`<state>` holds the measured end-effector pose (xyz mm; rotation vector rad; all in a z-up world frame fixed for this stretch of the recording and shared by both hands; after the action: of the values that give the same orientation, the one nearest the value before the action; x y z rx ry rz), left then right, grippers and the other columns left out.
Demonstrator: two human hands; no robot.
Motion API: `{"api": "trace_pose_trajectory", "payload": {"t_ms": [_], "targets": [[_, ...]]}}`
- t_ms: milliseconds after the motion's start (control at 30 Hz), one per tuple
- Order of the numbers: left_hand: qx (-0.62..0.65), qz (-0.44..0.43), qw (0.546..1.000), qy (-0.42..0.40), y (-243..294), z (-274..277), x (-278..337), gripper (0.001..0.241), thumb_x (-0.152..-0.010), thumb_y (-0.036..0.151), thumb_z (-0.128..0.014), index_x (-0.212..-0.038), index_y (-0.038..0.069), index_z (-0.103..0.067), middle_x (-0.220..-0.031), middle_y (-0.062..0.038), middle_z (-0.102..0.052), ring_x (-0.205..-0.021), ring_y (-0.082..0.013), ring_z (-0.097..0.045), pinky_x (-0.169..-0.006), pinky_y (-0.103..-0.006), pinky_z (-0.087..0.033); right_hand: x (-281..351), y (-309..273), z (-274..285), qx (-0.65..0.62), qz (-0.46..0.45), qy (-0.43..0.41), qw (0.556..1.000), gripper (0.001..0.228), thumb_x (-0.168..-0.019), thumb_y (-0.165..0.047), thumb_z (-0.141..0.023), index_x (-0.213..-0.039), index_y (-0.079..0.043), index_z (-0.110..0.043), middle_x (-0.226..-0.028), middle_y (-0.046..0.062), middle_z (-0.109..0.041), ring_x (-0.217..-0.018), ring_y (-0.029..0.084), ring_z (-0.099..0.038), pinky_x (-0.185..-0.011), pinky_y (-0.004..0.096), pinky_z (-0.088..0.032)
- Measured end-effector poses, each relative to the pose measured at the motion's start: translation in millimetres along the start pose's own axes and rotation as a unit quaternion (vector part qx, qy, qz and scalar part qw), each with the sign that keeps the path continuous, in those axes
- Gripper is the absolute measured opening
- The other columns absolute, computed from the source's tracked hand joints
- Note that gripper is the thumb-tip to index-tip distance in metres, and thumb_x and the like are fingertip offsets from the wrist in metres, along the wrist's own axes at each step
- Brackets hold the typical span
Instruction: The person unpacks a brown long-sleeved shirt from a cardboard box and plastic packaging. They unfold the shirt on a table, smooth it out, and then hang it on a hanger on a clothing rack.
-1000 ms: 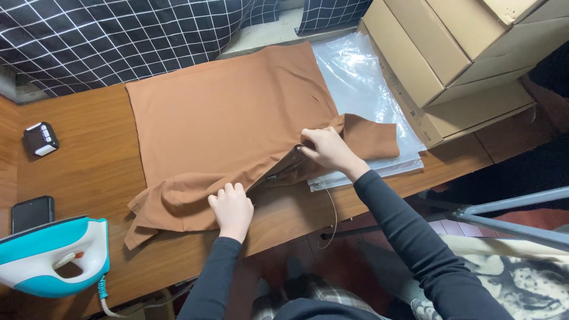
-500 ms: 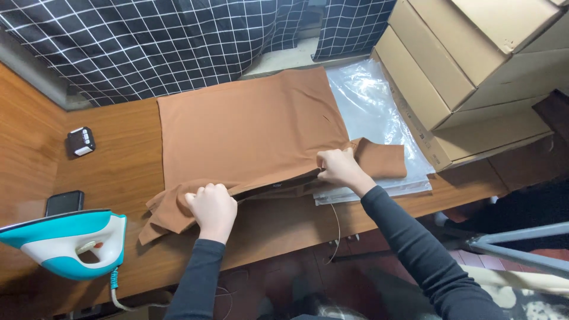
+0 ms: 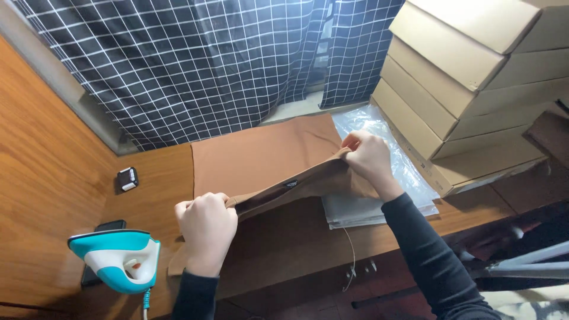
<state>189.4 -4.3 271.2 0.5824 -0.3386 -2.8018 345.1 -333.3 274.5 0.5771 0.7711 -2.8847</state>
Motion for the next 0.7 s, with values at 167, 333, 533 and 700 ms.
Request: {"api": "trace_pose_trajectory", "payload": {"t_ms": [167, 333, 533, 700], "targets": [[-0.028, -0.067, 0.995, 0.072, -3.2, 82.5, 33.1, 0.022, -0.076, 0.018, -0.055, -0.057, 0.022, -0.065, -0.057, 0.001, -0.06, -0.062, -0.0233, -0.056, -0.078, -0.0358, -0.037, 65.6, -85.1, 107.9, -0.118, 0.031, 0.077, 0.989, 0.004, -0.07, -0.014, -0.067, -0.074, -0.015, -0.068, -0.072, -0.001, -0.068, -0.068, 0.014, -0.064, -0.064, 0.028, -0.048], [0.056, -0.142, 0.975, 0.159, -44.8, 157.6, 74.1, 0.016, -0.079, 0.022, -0.059, -0.065, 0.022, -0.067, -0.06, 0.003, -0.062, -0.066, -0.0228, -0.058, -0.086, -0.0367, -0.038, 161.2, -150.1, 171.5, -0.13, 0.007, 0.174, 0.976, 0.006, -0.078, -0.016, -0.072, -0.08, -0.011, -0.071, -0.075, 0.001, -0.068, -0.072, 0.013, -0.063, -0.068, 0.028, -0.05], [0.179, -0.222, 0.944, 0.169, -79.7, 214.4, 114.4, 0.006, -0.078, 0.024, -0.066, -0.08, 0.023, -0.071, -0.072, 0.005, -0.065, -0.074, -0.0218, -0.061, -0.08, -0.0356, -0.042, 289.8, -199.8, 230.2, -0.166, -0.071, 0.28, 0.943, 0.009, -0.071, -0.001, -0.069, -0.074, -0.009, -0.066, -0.071, 0.001, -0.066, -0.069, 0.004, -0.057, -0.062, 0.016, -0.043], [0.258, -0.115, 0.958, -0.053, -52.5, 222.8, 139.7, 0.017, -0.081, 0.028, -0.064, -0.083, 0.018, -0.077, -0.078, 0.001, -0.072, -0.099, -0.0183, -0.063, -0.092, -0.0328, -0.043, 378.8, -197.9, 262.6, -0.131, -0.057, 0.271, 0.952, 0.019, -0.058, -0.001, -0.057, -0.07, -0.011, -0.067, -0.069, -0.002, -0.068, -0.067, 0.006, -0.061, -0.064, 0.018, -0.048]]}}
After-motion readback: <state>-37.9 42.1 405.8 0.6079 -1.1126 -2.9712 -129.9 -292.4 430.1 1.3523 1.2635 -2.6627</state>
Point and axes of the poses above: each hand's wrist, its own x-axis away from the middle knuckle, its own z-axis out of the back of the hand, y = z × x, the point moved 8 cm from there along -x, towards the middle knuckle
